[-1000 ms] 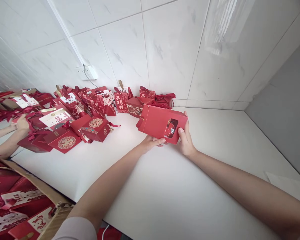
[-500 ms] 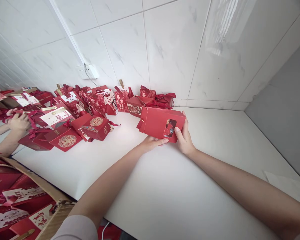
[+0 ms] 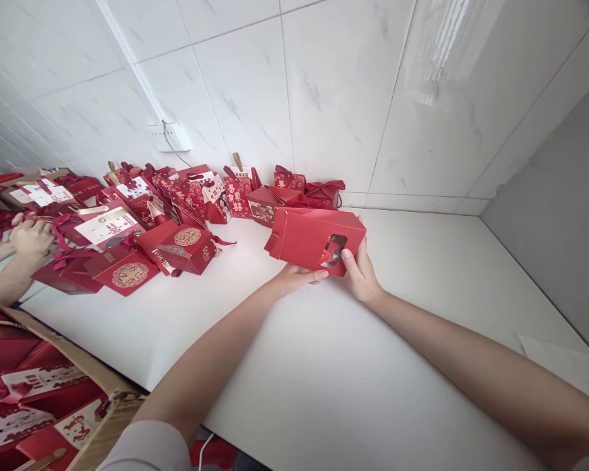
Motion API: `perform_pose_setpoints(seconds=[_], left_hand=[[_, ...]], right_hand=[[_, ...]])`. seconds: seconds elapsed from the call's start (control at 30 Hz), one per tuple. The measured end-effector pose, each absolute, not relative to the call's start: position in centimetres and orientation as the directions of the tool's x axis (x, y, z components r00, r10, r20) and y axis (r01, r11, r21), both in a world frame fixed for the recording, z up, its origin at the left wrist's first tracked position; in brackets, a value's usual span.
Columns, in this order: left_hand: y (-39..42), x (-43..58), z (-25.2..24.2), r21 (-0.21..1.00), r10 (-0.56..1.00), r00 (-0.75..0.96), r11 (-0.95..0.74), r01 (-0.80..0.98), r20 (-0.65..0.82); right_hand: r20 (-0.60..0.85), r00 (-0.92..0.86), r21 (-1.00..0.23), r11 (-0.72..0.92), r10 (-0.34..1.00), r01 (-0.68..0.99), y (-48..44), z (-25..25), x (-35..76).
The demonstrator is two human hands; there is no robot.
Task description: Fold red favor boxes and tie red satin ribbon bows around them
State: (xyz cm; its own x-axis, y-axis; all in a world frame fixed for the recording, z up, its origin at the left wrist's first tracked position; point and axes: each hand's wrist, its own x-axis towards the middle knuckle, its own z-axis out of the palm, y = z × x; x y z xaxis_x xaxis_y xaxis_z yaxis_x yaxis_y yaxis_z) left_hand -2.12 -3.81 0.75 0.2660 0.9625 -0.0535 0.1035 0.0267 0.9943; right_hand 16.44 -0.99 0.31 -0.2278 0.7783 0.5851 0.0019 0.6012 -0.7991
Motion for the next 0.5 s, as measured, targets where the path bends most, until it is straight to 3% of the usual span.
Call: perform_pose_setpoints(seconds=[0.3,0.4,0.5], left_hand=[[-4.0,-1.9,0.8,0.999,0.968,0.252,0.002,0.042,-0.012],[-3.9,-1.6,0.8,0.993,0.985,0.146,-0.076,-0.092,0.089],[-3.5,-1.6,0.8,0.971,0.995,0.027,-0.092,-0.221,0.1]], right_hand=[[0.589,-0.211,-0.802,0.596,0.78,-0.034,-0.8,0.4,16.4],[0.486,-0.232,-0.874,0.475,0.843,-0.105,-0.6,0.0,16.2],[0.328,-0.311,-0.943,0.292,0.892,-0.156,-0.4,-0.7,16.0]])
